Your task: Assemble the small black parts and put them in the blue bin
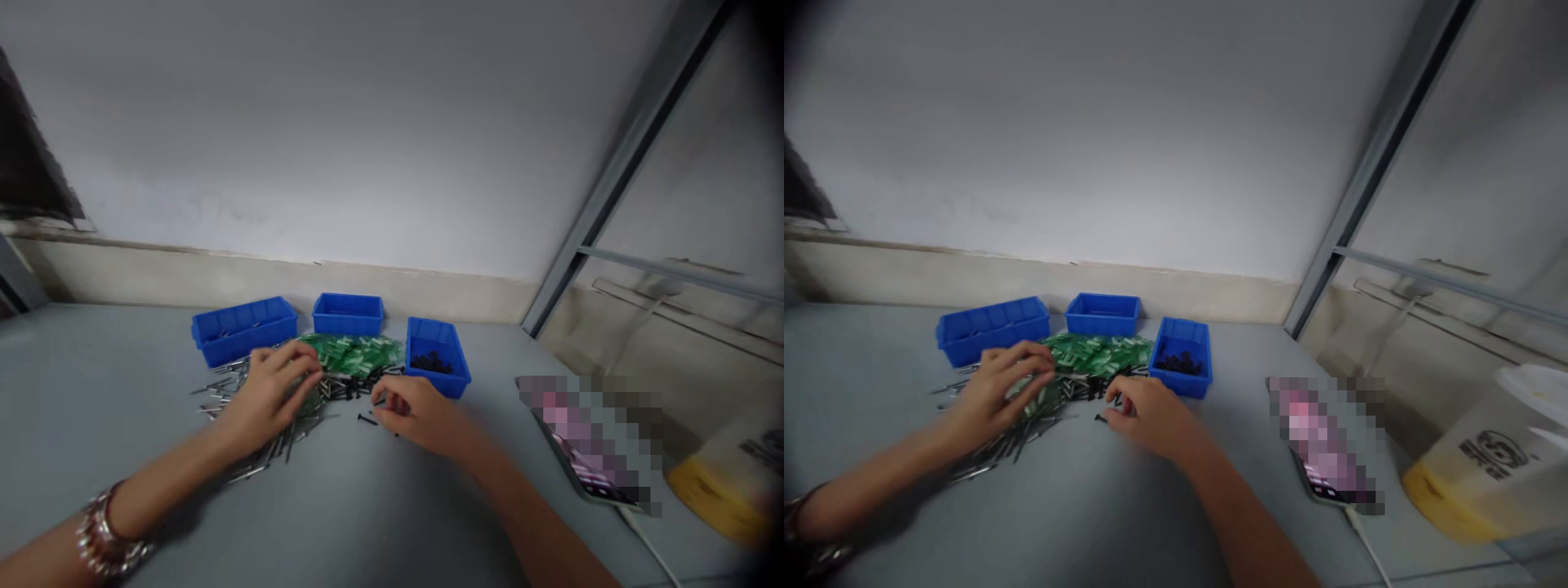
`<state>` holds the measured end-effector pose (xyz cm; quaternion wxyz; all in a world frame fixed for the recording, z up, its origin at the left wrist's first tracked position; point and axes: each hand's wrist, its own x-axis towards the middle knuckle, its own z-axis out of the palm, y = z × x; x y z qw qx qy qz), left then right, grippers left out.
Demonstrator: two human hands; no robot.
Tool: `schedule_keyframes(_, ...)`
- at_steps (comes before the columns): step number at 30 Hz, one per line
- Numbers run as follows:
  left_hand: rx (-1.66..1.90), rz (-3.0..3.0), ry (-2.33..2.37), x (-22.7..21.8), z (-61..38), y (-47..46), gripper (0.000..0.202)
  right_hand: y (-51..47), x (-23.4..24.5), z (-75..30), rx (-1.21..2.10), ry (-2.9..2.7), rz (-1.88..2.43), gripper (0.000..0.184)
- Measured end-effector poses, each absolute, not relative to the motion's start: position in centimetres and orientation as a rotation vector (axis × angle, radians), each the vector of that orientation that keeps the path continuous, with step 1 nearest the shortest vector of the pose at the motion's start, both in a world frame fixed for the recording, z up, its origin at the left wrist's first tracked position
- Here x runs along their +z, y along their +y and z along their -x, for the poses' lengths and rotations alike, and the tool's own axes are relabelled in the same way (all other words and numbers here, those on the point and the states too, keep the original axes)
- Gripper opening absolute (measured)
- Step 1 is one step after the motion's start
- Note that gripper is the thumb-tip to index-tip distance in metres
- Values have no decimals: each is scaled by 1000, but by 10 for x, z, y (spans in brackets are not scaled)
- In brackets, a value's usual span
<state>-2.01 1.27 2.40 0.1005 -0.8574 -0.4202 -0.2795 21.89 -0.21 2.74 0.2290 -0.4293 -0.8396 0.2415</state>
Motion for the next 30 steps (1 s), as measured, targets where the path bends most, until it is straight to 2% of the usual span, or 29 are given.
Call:
schedule_keyframes(3,-908,2155,-1536,36,45,33,21,3,38,-234,542,-2209,1267,15)
schedule_keyframes(5,-917,1913,-1772,41,64,45,22,7,43,-250,283,-2017,1413,17)
schedule_keyframes(8,-911,1726,-1934,41,88,58,27,14,45,-278,-111,-1562,1937,31)
schedule_keyframes(11,-844,1636,-2068,32,104,67,29,17,39,-304,-66,-1217,2315,43)
schedule_keyframes(15,-743,1641,-2140,20,115,74,28,21,26,-328,117,-1081,2415,55)
schedule_keyframes(20,-682,1651,-2158,15,119,77,30,28,11,-345,154,-1111,2380,58)
schedule_keyframes(24,-678,1634,-2158,15,119,77,30,35,11,-348,1,-1161,2237,61)
schedule_keyframes(27,-682,1616,-2151,14,118,77,31,32,23,-350,-180,-1246,1823,49)
schedule_keyframes(30,-692,1587,-2152,13,117,77,34,14,45,-358,-179,-1248,1404,40)
